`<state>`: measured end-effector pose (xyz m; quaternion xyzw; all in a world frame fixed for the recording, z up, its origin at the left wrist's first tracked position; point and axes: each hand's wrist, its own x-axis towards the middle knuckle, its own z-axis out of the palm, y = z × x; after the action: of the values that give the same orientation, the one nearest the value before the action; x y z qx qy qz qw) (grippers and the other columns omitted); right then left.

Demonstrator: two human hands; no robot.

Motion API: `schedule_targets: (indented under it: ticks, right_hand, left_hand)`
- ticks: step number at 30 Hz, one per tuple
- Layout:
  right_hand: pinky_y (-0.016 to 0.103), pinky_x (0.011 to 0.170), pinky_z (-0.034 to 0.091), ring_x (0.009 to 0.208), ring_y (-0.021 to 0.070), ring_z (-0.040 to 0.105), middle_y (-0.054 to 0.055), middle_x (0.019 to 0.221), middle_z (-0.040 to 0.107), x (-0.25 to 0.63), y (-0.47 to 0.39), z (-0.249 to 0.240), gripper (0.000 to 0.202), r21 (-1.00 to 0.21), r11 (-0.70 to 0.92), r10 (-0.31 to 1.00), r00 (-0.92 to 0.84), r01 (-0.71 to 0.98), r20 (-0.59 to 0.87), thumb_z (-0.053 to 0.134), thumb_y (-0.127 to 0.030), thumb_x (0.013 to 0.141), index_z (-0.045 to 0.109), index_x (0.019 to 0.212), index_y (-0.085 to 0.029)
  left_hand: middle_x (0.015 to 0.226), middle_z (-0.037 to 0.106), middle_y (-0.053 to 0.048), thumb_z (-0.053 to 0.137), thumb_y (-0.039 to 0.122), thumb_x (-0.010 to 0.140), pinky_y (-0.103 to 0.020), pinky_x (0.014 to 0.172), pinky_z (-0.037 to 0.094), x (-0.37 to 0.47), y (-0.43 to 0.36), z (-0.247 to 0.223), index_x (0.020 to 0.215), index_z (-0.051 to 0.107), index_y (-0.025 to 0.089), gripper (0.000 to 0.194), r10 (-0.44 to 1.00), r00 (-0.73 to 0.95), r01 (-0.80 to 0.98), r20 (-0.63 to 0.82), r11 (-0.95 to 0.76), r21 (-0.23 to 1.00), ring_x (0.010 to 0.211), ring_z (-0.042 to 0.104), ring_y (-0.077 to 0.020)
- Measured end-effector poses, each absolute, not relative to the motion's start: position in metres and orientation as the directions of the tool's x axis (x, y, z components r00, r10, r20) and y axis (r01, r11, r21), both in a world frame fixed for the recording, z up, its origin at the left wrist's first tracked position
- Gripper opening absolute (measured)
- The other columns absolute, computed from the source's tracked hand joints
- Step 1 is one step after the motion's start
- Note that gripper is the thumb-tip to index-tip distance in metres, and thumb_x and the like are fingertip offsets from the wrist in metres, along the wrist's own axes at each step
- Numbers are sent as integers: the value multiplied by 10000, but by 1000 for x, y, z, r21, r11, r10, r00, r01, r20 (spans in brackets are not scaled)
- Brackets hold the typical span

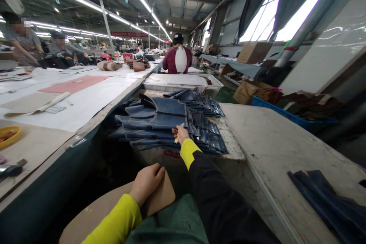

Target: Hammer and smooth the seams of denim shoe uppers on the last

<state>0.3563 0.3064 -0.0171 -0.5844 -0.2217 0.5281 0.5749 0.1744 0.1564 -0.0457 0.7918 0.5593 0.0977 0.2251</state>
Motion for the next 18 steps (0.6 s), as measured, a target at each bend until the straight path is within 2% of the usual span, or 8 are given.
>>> schedule_targets:
  ticks: [4,8,10,12,15,18]
  right_hand:
    - [199,527,434,589,72,513,-9,746,585,340,327,33,199,-998,-55,907,416,-40,-66,591,-327,831,593,875,-132]
    - [210,578,395,627,102,503,-24,645,579,319,322,60,259,-971,139,929,315,193,195,668,-406,695,619,729,-153]
    - [233,619,388,651,123,498,-23,631,574,315,306,54,258,-944,185,924,280,274,262,649,-414,683,609,683,-159]
    - [253,634,374,634,132,477,-23,590,546,316,286,41,244,-921,199,918,266,335,295,618,-395,694,581,636,-161]
    - [264,627,355,596,129,432,-32,556,493,318,254,25,246,-893,221,910,246,393,334,577,-390,716,534,608,-173]
    - [257,615,353,590,121,410,-37,583,474,313,225,27,274,-865,285,899,197,413,390,541,-417,762,501,621,-185]
  left_hand:
    - [832,678,-44,310,444,917,-260,671,393,173,159,-47,806,595,221,379,940,327,840,-101,-240,487,801,631,-181]
    - [881,656,-35,375,369,901,-253,751,415,171,160,-47,852,599,225,271,945,326,789,-36,-251,560,863,605,-175]
    - [936,636,-42,420,318,880,-256,827,415,169,159,-48,931,602,219,213,947,319,745,40,-277,607,930,580,-177]
    - [1017,609,-55,447,272,860,-266,894,407,166,157,-50,1045,582,207,238,948,294,692,122,-299,657,999,552,-181]
    - [1194,535,-75,463,210,840,-276,989,366,162,155,-52,1219,493,190,381,942,234,611,240,-335,717,1125,489,-175]
    - [1353,413,-88,489,193,825,-320,1056,308,162,157,-45,1344,366,200,534,924,166,606,345,-371,703,1254,383,-193]
